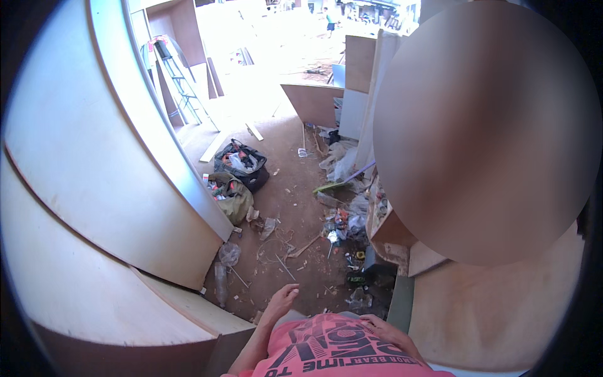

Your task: The person hammers a wooden block onto a board, measures various wood and laminate pieces with a tape measure, and carries a large curved laminate piece through the workshop.

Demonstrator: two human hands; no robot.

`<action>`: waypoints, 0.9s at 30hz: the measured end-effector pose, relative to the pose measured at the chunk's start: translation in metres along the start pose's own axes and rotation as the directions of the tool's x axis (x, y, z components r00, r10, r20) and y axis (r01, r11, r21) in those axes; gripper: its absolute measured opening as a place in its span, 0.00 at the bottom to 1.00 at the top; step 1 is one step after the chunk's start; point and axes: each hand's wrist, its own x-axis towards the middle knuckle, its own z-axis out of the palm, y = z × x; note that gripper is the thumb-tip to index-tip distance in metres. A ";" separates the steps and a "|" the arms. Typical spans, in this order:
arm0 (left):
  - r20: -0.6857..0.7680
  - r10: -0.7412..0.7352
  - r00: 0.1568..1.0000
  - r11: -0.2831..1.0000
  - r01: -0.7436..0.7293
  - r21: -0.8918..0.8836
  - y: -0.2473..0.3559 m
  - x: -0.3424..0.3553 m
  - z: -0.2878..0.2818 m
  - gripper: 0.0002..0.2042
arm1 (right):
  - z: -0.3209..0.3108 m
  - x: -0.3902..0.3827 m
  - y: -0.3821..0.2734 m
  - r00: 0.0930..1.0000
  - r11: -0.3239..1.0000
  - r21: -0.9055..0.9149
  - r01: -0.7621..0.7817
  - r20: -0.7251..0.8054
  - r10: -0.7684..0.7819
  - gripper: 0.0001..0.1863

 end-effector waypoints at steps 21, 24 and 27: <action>0.094 0.179 0.979 0.977 -0.188 0.104 0.153 0.498 -0.150 0.19 | -0.222 0.351 -0.250 0.999 0.975 0.217 -0.041 -0.007 0.044 0.25; 0.059 0.137 0.989 0.989 -0.140 0.057 0.177 0.553 -0.175 0.19 | -0.249 0.399 -0.287 1.000 0.983 0.182 0.024 0.013 -0.027 0.25; 0.034 0.076 0.997 0.997 -0.076 -0.007 0.180 0.601 -0.189 0.19 | -0.283 0.453 -0.322 0.996 0.994 0.105 0.035 0.073 -0.043 0.24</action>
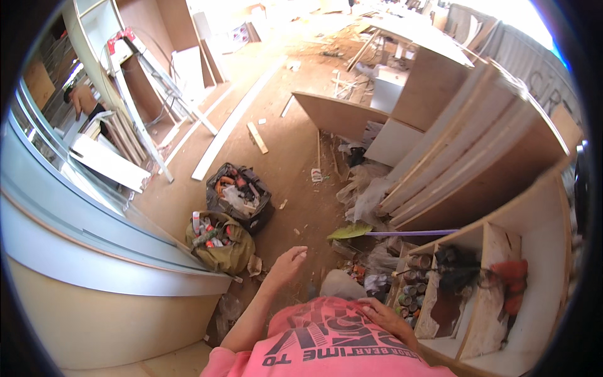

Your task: The person hammers a wooden block onto a board, measures various wood and laminate pieces with a tape measure, and carries a large curved laminate piece through the workshop.

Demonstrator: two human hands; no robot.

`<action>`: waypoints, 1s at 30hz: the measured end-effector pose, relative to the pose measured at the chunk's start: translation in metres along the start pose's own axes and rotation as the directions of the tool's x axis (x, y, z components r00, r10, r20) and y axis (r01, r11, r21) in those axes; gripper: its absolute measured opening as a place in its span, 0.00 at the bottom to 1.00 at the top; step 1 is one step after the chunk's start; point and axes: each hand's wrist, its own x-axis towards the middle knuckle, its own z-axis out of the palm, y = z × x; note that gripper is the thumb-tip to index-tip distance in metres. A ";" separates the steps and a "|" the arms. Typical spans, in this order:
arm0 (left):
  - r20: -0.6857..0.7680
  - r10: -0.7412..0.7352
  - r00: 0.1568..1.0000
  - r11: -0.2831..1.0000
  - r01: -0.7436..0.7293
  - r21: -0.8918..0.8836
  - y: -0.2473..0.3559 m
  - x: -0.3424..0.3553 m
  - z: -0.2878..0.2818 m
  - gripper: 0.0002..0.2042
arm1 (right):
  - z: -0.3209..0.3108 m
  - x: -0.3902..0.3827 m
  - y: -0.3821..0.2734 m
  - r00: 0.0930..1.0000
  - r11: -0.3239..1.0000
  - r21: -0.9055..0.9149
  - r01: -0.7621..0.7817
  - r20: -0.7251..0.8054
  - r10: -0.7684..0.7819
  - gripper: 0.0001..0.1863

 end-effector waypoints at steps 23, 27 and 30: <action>-0.273 -0.472 0.838 0.870 0.392 -0.299 -0.045 0.385 -0.211 0.19 | -0.237 0.455 -0.323 0.972 0.975 -0.222 -0.025 0.221 0.075 0.26; -0.218 -0.442 0.870 0.868 0.355 -0.347 -0.074 0.462 -0.262 0.20 | -0.244 0.524 -0.360 0.988 0.982 -0.187 -0.011 0.148 0.039 0.25; -0.154 -0.426 0.892 0.881 0.370 -0.296 -0.081 0.530 -0.323 0.19 | -0.227 0.603 -0.387 0.981 0.939 -0.285 0.193 0.067 -0.182 0.26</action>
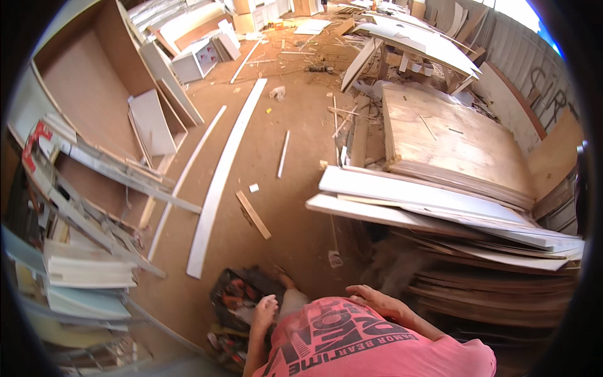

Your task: The person hammers a wooden block onto a board, measures various wood and laminate pieces with a tape measure, and carries a large curved laminate piece through the workshop.

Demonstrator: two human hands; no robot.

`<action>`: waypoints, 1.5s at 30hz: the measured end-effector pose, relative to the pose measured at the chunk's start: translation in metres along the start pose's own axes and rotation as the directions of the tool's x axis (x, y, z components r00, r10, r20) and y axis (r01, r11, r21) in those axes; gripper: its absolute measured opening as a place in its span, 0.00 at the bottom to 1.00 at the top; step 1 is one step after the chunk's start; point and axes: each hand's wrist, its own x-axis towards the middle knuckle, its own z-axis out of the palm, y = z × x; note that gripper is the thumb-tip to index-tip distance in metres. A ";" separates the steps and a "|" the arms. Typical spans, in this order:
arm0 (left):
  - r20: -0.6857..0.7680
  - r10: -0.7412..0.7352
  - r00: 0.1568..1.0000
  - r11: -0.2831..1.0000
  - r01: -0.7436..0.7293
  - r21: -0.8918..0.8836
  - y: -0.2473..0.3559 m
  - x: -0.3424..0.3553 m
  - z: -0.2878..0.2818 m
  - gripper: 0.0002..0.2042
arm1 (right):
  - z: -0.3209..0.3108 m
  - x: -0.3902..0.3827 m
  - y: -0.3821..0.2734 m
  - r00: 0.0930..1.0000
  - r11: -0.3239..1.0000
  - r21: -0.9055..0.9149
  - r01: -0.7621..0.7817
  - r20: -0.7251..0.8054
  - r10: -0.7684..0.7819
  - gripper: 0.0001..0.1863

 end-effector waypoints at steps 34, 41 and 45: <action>-0.078 -0.393 0.916 0.892 0.400 0.210 0.295 0.599 -0.244 0.13 | -0.319 0.649 -0.201 0.999 0.971 0.235 0.048 -0.006 -0.048 0.24; 0.152 -0.296 0.943 0.860 0.194 0.472 0.377 0.806 -0.237 0.15 | -0.419 0.757 -0.230 0.982 0.938 0.329 -0.106 -0.115 0.151 0.23; 0.038 -0.349 0.937 0.885 0.315 0.343 0.482 0.948 -0.232 0.14 | -0.471 0.848 -0.243 0.957 0.944 0.322 -0.074 -0.244 0.159 0.24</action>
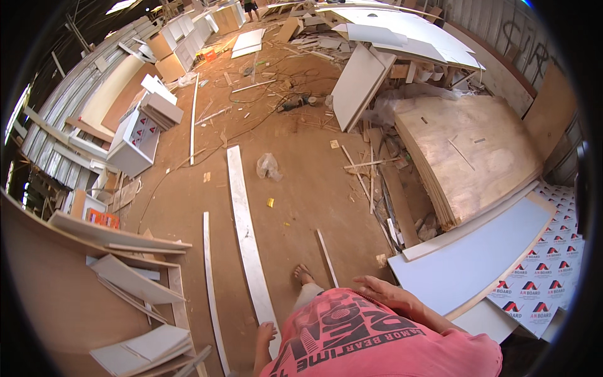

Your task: The person hammers a wooden block onto a board, measures various wood and laminate pieces with a tape measure, and carries a large curved laminate piece through the workshop.

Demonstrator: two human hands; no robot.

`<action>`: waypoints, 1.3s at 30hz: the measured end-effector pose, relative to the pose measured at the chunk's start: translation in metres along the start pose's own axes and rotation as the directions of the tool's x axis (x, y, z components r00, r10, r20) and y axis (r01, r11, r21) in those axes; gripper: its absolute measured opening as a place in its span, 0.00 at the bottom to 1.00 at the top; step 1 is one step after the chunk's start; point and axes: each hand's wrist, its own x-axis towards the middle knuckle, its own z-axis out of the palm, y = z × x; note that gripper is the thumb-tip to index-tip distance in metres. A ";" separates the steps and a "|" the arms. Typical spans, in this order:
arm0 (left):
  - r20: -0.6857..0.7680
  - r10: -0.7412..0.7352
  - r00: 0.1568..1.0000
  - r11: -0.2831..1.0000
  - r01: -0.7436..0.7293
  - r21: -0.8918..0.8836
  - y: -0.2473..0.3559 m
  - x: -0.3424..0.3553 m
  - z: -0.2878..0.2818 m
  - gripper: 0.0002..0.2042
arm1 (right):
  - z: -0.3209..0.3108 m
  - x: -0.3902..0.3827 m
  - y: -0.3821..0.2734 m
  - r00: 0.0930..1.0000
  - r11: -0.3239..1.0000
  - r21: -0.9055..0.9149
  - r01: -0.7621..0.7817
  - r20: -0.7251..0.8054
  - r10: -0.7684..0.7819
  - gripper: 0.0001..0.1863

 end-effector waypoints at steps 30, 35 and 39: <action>0.152 -0.179 0.972 0.932 0.118 0.343 0.687 0.480 -0.018 0.15 | -0.499 0.628 -0.231 0.966 0.985 0.145 -0.098 -0.225 0.129 0.27; 0.217 0.108 0.970 0.868 -0.198 0.454 0.949 0.660 0.013 0.13 | -0.598 0.747 -0.264 0.950 0.991 0.134 0.006 -0.311 0.036 0.25; 0.209 0.479 0.852 0.854 -0.508 0.114 1.285 0.673 0.071 0.13 | -0.671 0.807 -0.283 0.863 0.981 0.188 0.051 -0.503 0.051 0.23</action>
